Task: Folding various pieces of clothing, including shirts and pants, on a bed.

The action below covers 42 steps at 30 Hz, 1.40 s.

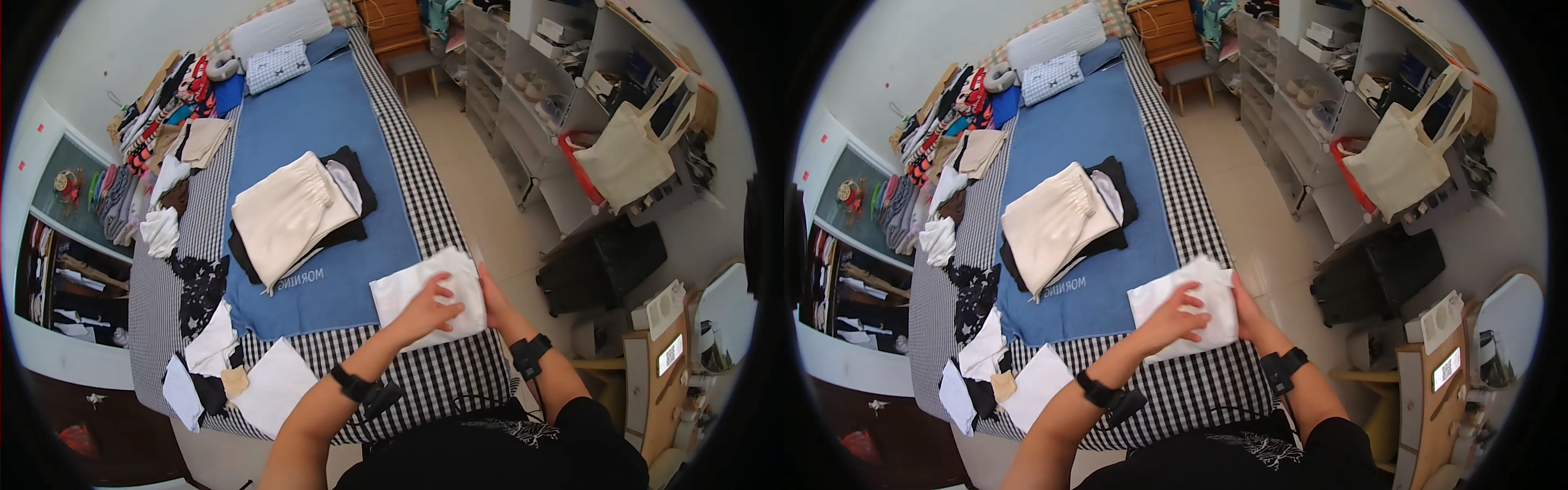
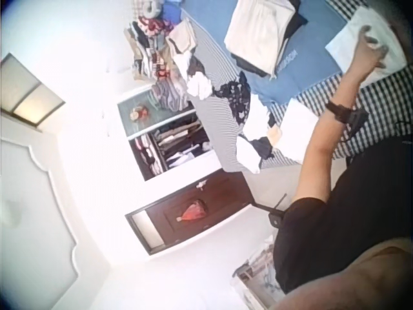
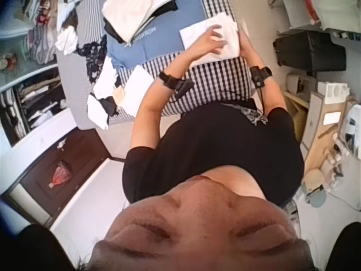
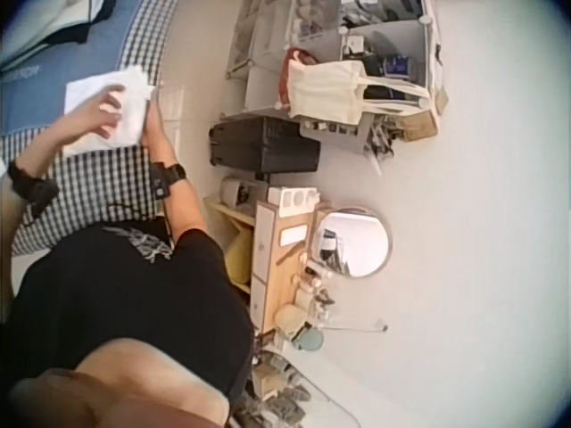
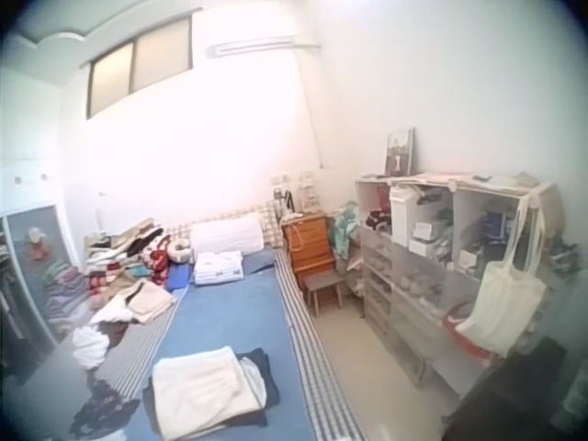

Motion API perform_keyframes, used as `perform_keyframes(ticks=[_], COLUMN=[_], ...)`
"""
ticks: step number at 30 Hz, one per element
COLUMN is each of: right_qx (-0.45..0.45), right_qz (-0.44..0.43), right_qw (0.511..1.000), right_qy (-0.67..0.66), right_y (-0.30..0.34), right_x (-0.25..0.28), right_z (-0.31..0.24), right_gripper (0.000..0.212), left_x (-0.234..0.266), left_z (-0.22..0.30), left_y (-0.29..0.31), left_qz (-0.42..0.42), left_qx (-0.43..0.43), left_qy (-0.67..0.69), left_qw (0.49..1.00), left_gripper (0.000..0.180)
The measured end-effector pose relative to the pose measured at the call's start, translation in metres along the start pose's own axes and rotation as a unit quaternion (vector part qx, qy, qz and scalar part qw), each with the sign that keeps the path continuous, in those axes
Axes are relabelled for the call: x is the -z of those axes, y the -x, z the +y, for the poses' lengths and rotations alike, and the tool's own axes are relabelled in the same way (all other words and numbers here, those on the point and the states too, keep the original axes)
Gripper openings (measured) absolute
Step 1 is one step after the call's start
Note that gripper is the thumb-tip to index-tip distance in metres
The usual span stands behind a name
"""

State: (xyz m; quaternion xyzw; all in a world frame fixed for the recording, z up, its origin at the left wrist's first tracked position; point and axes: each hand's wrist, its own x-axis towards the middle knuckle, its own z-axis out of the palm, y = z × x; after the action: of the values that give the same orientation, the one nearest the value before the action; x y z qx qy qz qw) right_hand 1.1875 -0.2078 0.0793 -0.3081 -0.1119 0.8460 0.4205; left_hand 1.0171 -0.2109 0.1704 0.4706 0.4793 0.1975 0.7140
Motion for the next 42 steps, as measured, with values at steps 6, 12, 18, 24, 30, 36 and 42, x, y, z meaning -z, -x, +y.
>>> perform_keyframes(ticks=[6, 12, 18, 24, 30, 36, 42], right_qx=[0.028, 0.202, 0.119, 0.002, 0.056, 0.019, -0.097], right_qz=[0.152, 0.187, 0.262, 0.147, -0.018, -0.205, -0.203], right_qw=[0.948, 0.851, 0.762, 0.908, 0.933, 0.895, 0.797], right_qy=[0.278, 0.448, 0.580, 0.393, 0.356, 0.395, 0.560], right_y=[-0.004, -0.019, -0.032, 0.013, 0.011, -0.008, -0.050], right_x=[0.070, 0.057, 0.104, 0.071, -0.073, -0.205, -0.211], right_z=[0.008, 0.005, 0.026, 0.021, 0.043, 0.132, 0.256], right_gripper=[0.039, 0.032, 0.036, 0.041, 0.043, 0.047, 0.057], left_x=[0.020, 0.063, 0.079, 0.047, 0.095, 0.145, 0.189], left_z=[-0.093, -0.134, -0.169, -0.067, -0.070, -0.112, -0.247], left_y=[-0.025, 0.004, -0.020, 0.041, 0.160, 0.333, 0.386], left_qz=[0.103, 0.343, 0.255, 0.201, 0.264, 0.386, 0.541], left_qx=[-0.090, -0.002, 0.020, -0.055, -0.163, -0.238, -0.091], left_qy=[-0.344, -0.266, -0.048, 0.061, 0.114, 0.187, 0.150], left_qw=[0.929, 0.901, 0.966, 0.976, 0.944, 0.872, 0.823], left_gripper=[0.052, 0.063, 0.060, 0.052, 0.049, 0.054, 0.064])
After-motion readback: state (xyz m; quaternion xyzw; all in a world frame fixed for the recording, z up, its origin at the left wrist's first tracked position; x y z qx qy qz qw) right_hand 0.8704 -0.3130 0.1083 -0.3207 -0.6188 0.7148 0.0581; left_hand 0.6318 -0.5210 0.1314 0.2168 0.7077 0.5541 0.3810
